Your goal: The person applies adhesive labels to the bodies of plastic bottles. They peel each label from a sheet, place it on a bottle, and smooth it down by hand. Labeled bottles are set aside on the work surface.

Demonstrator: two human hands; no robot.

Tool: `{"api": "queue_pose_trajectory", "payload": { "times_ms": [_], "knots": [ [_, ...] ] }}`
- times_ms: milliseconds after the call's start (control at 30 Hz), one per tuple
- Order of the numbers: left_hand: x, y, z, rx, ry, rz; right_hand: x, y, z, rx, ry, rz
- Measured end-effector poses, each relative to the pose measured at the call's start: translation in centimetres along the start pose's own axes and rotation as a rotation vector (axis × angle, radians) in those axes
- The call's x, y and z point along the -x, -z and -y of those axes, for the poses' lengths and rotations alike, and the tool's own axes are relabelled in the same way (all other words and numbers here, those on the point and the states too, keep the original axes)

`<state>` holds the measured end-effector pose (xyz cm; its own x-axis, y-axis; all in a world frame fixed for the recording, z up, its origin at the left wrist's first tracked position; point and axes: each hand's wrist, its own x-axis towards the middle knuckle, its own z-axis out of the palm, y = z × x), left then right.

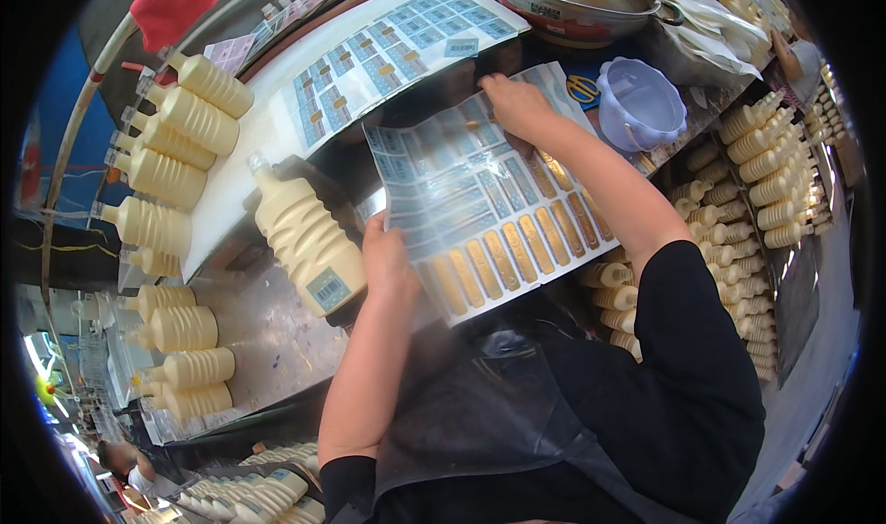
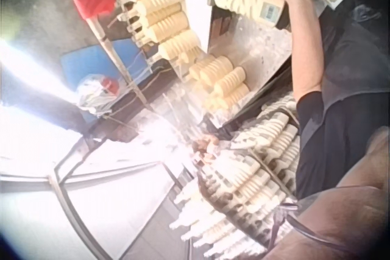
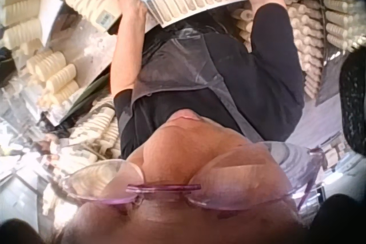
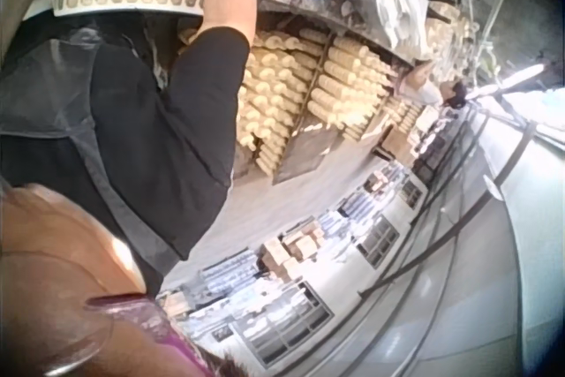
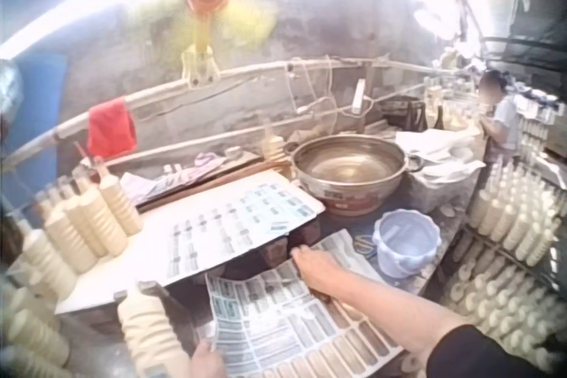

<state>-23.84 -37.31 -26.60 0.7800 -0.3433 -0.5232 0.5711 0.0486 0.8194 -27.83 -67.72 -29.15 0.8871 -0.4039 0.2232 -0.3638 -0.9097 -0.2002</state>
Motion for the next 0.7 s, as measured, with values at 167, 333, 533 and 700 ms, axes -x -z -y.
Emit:
{"api": "queue_pose_trajectory", "payload": {
  "times_ms": [167,333,533,700],
  "knots": [
    [-0.8,1.1,1.2,-0.104,-0.063,0.014,-0.9,1.6,-0.2,0.119,0.077,0.161],
    [0.9,0.4,0.9,0.021,-0.147,0.039,0.4,4.8,1.2,0.165,0.226,-0.153],
    [-0.3,-0.3,0.9,0.085,-0.22,-0.01,-0.9,4.0,-0.4,0.217,0.236,-0.382],
    [-2.5,0.0,1.6,0.083,-0.181,-0.038,-1.9,2.3,-0.9,0.163,0.23,-0.399]
  ]
}}
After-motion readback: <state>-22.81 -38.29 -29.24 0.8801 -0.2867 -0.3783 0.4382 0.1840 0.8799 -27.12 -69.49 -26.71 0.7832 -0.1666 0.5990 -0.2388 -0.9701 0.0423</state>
